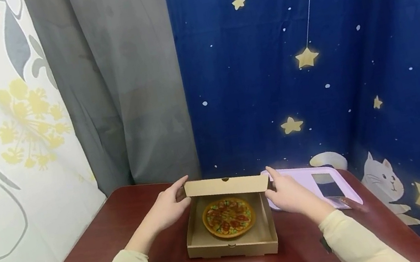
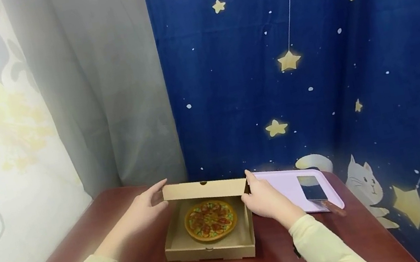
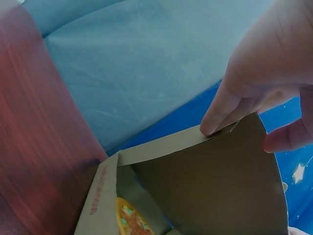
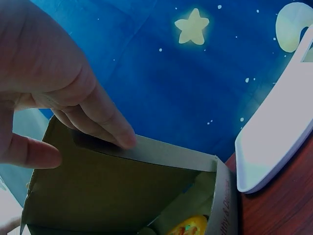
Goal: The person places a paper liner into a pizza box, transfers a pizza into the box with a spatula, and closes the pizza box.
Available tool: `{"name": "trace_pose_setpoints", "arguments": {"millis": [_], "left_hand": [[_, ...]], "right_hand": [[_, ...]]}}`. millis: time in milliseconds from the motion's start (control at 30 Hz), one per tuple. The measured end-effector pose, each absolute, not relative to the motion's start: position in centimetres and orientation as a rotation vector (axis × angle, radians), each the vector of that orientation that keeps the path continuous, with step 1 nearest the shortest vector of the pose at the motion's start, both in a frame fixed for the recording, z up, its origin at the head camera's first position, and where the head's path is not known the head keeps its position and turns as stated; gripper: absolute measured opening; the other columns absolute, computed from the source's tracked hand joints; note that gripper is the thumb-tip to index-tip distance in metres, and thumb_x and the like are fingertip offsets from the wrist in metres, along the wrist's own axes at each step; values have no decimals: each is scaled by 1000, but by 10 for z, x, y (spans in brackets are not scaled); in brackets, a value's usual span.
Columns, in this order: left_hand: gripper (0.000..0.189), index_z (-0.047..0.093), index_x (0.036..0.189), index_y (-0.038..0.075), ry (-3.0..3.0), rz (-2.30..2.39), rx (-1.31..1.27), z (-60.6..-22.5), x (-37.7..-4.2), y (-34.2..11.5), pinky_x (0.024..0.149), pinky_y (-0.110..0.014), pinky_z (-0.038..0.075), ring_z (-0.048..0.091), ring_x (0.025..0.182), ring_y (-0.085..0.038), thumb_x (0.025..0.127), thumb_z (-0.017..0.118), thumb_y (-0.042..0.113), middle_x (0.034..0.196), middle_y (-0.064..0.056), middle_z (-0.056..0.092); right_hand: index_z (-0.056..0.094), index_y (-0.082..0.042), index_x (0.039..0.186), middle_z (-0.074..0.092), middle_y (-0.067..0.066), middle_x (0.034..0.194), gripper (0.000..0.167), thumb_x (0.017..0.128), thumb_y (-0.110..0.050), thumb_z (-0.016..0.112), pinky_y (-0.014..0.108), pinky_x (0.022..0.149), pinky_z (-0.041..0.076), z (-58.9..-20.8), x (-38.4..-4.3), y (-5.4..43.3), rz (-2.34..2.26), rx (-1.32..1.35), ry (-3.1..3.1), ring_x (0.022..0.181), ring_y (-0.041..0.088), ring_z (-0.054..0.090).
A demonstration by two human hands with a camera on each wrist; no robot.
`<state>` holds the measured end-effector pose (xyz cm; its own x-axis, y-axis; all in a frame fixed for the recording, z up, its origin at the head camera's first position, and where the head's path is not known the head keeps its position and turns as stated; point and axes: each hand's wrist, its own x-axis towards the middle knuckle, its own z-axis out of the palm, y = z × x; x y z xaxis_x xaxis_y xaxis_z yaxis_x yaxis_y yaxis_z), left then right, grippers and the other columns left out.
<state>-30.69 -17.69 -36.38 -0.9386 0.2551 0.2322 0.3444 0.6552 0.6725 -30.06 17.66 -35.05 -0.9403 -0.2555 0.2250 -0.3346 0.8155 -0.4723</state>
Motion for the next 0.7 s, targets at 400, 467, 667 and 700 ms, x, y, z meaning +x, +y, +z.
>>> {"name": "trace_pose_setpoints", "arguments": {"millis": [400,467,667,700], "left_hand": [[64,46,160,11,-2777,-1005,-501,-366,-302,-177,110,-57,53,64,135,-37,100,67,17,145,-21,67],[65,48,159,11,-2785,-996,-498,-366,-300,-177,109,-57,54,64,135,-36,99,70,18,144,-19,67],[76,52,157,13,-2824,-994,-487,-367,-296,-178,111,-57,52,61,140,-37,90,85,30,147,-14,67],[78,52,157,14,-2828,-997,-482,-368,-295,-178,112,-57,52,59,141,-38,89,86,33,148,-14,66]], "right_hand": [[39,-1,159,72,27,126,77,94,-25,72,50,93,58,-357,-287,174,867,468,-2841,101,28,73],[42,-1,158,72,29,129,77,95,-30,75,55,100,58,-358,-286,174,879,480,-2839,113,33,74],[44,-2,157,70,28,136,78,96,-39,76,57,108,54,-363,-283,178,878,495,-2856,125,37,71],[45,-2,156,70,28,136,78,96,-40,76,58,109,54,-364,-283,178,872,497,-2858,125,37,71]]}}
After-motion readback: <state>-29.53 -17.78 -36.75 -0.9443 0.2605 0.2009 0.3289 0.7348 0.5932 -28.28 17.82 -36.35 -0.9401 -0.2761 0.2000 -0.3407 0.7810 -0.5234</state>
